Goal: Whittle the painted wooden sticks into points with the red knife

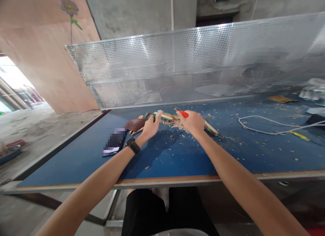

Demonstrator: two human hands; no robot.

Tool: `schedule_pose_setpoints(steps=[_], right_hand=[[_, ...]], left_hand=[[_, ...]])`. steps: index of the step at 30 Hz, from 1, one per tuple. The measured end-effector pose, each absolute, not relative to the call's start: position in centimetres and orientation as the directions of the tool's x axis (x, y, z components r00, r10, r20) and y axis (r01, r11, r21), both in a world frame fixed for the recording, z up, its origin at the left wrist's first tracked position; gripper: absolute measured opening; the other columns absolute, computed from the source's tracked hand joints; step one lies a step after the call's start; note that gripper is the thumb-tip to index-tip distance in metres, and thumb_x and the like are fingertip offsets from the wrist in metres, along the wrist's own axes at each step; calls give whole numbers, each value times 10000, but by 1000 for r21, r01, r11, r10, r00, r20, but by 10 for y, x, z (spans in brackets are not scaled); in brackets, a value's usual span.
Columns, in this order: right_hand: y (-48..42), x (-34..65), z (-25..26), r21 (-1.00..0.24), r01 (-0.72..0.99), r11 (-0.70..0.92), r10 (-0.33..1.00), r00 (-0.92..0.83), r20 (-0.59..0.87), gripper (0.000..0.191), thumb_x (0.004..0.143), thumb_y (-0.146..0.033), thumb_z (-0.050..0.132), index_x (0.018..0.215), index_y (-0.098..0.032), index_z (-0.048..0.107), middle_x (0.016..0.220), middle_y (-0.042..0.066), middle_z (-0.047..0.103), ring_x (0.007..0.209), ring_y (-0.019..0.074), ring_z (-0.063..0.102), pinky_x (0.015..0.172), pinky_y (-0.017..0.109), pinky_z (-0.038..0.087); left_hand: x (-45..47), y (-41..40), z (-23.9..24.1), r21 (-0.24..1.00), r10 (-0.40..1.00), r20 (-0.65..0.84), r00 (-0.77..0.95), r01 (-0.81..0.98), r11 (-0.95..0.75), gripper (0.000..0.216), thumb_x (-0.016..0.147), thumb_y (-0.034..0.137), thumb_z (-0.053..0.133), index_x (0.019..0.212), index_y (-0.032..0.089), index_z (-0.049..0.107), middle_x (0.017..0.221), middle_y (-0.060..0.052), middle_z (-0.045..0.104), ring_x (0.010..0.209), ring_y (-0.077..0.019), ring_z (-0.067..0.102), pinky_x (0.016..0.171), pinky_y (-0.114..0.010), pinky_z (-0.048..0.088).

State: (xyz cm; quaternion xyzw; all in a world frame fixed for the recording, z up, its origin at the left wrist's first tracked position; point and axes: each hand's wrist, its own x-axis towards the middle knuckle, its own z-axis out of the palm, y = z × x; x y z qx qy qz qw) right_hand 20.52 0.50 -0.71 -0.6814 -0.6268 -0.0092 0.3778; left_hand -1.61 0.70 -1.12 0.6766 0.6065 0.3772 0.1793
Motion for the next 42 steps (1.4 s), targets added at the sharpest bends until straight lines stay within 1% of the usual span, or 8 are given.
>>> schedule_pose_setpoints(steps=[8,12,16,19,25,33,39,42], right_hand=[[-1,190,-10,-527,800,286,884,-8,467,595,923,-781,497,935,-274,808,799,82,770,730,278,673,585,354,364],[-2,190,-11,-556,738,382,867,-79,491,596,938,-780,496,965,-272,807,807,69,773,741,263,682,632,356,410],[-4,189,-10,-570,693,442,867,-168,469,634,930,-813,488,926,-258,794,835,77,780,753,258,686,651,356,432],[-6,188,-10,-581,687,437,882,-202,425,670,921,-827,493,1023,-253,822,863,82,787,737,254,679,630,358,430],[-8,188,-8,-573,665,479,872,-287,396,688,951,-788,478,1253,-265,806,847,61,778,727,243,667,649,366,454],[-8,187,-11,-522,657,544,837,-379,395,592,978,-722,493,1165,-278,838,1000,70,819,853,265,709,792,399,515],[-6,189,-14,-544,670,505,860,-344,376,613,958,-746,526,1178,-262,831,1118,106,815,955,320,731,839,431,521],[-6,191,-14,-543,693,474,878,-323,354,636,960,-764,509,1147,-247,829,993,93,818,867,298,727,767,401,498]], left_hand=[[-25,11,-9,738,942,333,31,614,-281,285,1037,501,538,1020,216,532,865,-54,674,806,-188,639,748,-294,448],[-23,7,-3,867,970,232,67,439,-237,256,1027,474,570,1064,229,506,696,24,575,595,-140,577,620,-274,453],[-22,1,4,976,971,149,186,131,-175,145,995,314,588,1035,245,466,755,29,570,525,-103,539,549,-269,445],[-24,-2,6,990,954,119,274,36,-134,192,927,240,620,933,245,428,738,28,566,511,-91,510,524,-264,411],[-24,-2,4,990,944,103,313,57,-127,227,951,356,622,870,242,443,677,37,523,464,-83,445,488,-279,363],[-23,-3,3,915,962,133,240,344,-213,461,990,619,579,767,231,471,524,19,489,432,-114,467,459,-280,346],[-22,1,-6,891,958,160,240,382,-245,463,1002,608,574,774,220,468,536,25,495,452,-112,494,494,-269,386],[-21,7,-13,893,961,150,233,386,-232,446,982,628,601,856,212,503,553,30,519,465,-120,508,496,-265,383]])
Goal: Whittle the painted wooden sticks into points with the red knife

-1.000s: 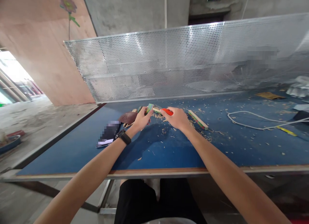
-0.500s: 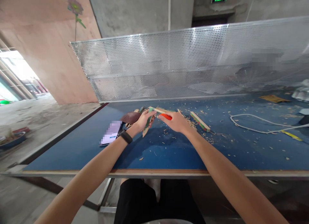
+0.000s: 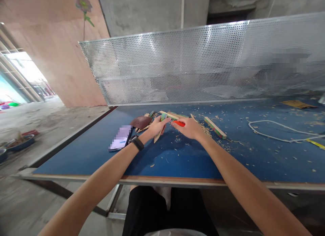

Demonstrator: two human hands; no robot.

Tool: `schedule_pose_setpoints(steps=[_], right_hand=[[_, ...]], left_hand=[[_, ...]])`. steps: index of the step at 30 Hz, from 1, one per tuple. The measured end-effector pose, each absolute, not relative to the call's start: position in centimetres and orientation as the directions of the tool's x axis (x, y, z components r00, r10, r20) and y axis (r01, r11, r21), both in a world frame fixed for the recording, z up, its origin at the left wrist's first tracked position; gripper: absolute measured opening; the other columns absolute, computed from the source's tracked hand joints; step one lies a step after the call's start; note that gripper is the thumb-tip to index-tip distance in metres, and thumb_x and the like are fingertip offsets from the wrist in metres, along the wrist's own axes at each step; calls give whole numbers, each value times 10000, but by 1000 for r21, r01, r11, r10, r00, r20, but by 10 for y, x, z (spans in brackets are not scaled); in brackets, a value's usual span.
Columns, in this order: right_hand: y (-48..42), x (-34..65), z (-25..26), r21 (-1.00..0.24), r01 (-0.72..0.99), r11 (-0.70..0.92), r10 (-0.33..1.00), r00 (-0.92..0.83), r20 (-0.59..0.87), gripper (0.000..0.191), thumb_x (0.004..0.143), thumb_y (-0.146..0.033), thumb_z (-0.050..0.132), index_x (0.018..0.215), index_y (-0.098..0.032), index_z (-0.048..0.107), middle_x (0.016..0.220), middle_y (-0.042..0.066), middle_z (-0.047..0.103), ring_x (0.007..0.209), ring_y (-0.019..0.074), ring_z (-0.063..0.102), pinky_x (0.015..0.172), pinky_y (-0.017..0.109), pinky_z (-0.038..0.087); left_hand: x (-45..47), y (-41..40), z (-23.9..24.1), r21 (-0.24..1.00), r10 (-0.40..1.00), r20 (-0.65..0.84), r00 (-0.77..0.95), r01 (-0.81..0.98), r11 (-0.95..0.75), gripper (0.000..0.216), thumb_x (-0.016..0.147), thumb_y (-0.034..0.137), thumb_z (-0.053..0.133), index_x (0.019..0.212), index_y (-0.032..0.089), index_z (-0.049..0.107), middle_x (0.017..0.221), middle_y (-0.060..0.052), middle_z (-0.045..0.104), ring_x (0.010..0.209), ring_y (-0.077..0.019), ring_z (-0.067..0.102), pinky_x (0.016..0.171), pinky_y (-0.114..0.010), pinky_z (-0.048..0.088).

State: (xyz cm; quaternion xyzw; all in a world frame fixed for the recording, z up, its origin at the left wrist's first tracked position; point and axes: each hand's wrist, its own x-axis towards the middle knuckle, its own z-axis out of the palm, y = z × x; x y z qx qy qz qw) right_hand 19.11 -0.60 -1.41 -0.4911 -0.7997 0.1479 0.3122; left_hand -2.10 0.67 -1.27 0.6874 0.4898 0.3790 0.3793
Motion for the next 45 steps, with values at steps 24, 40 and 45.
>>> schedule_pose_setpoints(steps=[24,40,45], right_hand=[[-4,192,-14,-594,653,470,883,-343,321,680,964,-786,469,1096,-235,846,709,53,717,670,248,620,637,367,422],[-20,171,-9,-326,918,224,920,-88,382,649,964,-777,429,1252,-342,815,953,138,809,904,377,741,710,430,492],[-13,173,-13,-342,922,180,930,-46,365,685,965,-782,401,1202,-298,825,935,151,800,873,372,736,684,423,490]], left_hand=[[-22,-6,0,897,950,94,299,388,-211,542,978,689,563,735,214,471,563,17,489,481,-108,476,544,-286,395],[-11,-8,-1,883,990,75,118,453,-121,482,1016,643,527,788,219,491,538,30,472,489,-129,494,541,-282,390],[-17,-4,-7,839,979,23,204,528,-130,510,1006,675,488,752,232,482,543,2,503,516,-170,537,577,-312,427]])
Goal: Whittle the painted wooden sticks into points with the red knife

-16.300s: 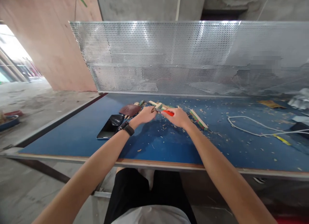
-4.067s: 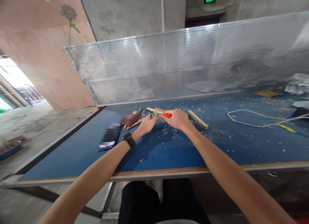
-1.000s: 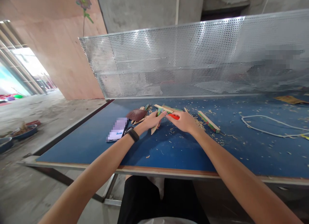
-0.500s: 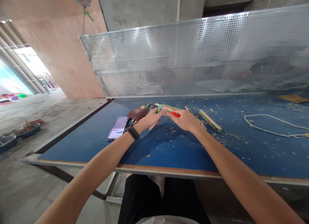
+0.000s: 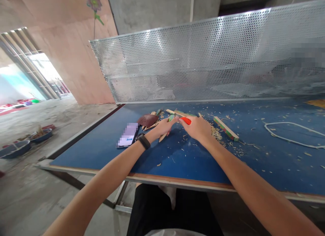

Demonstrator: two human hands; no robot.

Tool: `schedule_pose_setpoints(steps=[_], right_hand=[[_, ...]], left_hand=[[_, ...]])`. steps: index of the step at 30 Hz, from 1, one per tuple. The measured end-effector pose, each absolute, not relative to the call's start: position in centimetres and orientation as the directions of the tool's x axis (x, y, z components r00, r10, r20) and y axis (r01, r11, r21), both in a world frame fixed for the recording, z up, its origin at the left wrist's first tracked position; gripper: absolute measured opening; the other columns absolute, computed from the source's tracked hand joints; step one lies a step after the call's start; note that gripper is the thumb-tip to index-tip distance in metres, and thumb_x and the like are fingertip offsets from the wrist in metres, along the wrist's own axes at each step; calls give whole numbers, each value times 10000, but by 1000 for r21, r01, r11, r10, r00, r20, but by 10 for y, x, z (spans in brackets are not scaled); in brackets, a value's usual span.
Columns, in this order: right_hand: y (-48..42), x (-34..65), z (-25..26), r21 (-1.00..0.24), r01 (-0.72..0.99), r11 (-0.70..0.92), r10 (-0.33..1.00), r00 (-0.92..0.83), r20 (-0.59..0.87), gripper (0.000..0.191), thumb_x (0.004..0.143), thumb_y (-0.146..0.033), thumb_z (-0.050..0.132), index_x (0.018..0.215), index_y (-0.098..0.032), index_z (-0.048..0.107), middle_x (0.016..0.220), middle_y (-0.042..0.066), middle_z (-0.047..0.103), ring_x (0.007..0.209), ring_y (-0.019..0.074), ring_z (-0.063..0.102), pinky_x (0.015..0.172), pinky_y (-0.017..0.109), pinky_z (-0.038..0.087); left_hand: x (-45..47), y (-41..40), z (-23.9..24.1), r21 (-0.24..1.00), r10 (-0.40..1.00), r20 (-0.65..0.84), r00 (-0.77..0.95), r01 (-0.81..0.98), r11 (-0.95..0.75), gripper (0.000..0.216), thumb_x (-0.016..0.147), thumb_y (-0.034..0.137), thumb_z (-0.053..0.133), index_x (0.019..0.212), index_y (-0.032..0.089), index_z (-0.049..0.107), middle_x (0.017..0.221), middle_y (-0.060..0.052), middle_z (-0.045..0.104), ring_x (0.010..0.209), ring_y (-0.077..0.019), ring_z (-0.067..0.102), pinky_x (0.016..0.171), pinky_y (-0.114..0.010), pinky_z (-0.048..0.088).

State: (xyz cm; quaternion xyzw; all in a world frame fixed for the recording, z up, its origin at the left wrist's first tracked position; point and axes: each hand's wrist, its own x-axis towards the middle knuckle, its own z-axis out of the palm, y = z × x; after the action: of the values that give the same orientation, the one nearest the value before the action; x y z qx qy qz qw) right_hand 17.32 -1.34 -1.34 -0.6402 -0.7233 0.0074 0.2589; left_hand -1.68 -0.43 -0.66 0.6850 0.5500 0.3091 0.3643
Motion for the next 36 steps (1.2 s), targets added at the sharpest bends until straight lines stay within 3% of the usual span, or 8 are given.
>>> schedule_pose_setpoints(steps=[5,8,10,13,17,26,31,36], right_hand=[[-10,183,-15,-386,902,195,934,-50,355,718,947,-809,393,1201,-289,819,957,139,806,853,351,736,671,424,496],[-15,181,-10,-430,876,218,942,-74,327,710,953,-793,387,1174,-284,829,923,153,798,818,350,727,650,439,490],[-18,177,-6,-452,865,218,945,-71,320,705,942,-796,410,1161,-277,833,887,159,787,808,351,720,642,448,488],[-19,171,-6,-449,861,238,940,-88,329,673,937,-788,437,1117,-284,845,858,161,775,811,348,715,646,454,488],[-15,168,-12,-442,846,299,928,-150,342,658,943,-784,440,1063,-289,857,818,137,772,790,330,712,637,448,485],[-17,174,-12,-444,852,277,936,-136,324,644,941,-782,440,1075,-303,849,987,162,805,890,370,729,663,464,483],[-19,173,-7,-454,854,255,947,-127,295,638,937,-786,439,994,-294,841,979,155,801,884,362,724,642,440,461],[-19,173,-7,-456,852,257,946,-126,297,647,933,-789,446,1038,-285,837,979,158,800,910,381,726,640,440,451]], left_hand=[[-40,-27,10,452,933,167,319,816,-360,418,897,534,701,659,215,569,668,-80,595,791,-275,668,803,-365,507],[-74,-72,15,295,878,297,375,839,-457,358,928,524,658,1085,216,750,1169,-162,695,1197,-343,627,1077,-459,460],[-107,-106,11,177,907,298,296,917,-357,509,964,543,600,1403,292,658,1438,-153,594,1378,-365,515,1151,-533,410],[-156,-143,-3,58,940,335,63,995,-87,519,1005,511,544,1483,322,613,1600,-152,450,1464,-399,416,1150,-611,403],[-190,-161,-19,134,926,345,-154,984,114,526,1023,519,508,1507,330,590,1575,-163,448,1479,-383,408,1146,-617,423],[-182,-160,-20,105,947,300,-115,991,87,450,1014,556,515,1398,396,687,1669,-104,372,1520,-398,358,1189,-648,334],[-183,-164,-21,122,919,376,-118,990,77,550,1013,556,505,1518,347,559,1636,-138,406,1486,-375,411,1179,-616,364],[-186,-166,-19,118,922,366,-130,989,93,556,1016,552,483,1506,296,533,1581,-144,471,1441,-361,457,1165,-598,384]])
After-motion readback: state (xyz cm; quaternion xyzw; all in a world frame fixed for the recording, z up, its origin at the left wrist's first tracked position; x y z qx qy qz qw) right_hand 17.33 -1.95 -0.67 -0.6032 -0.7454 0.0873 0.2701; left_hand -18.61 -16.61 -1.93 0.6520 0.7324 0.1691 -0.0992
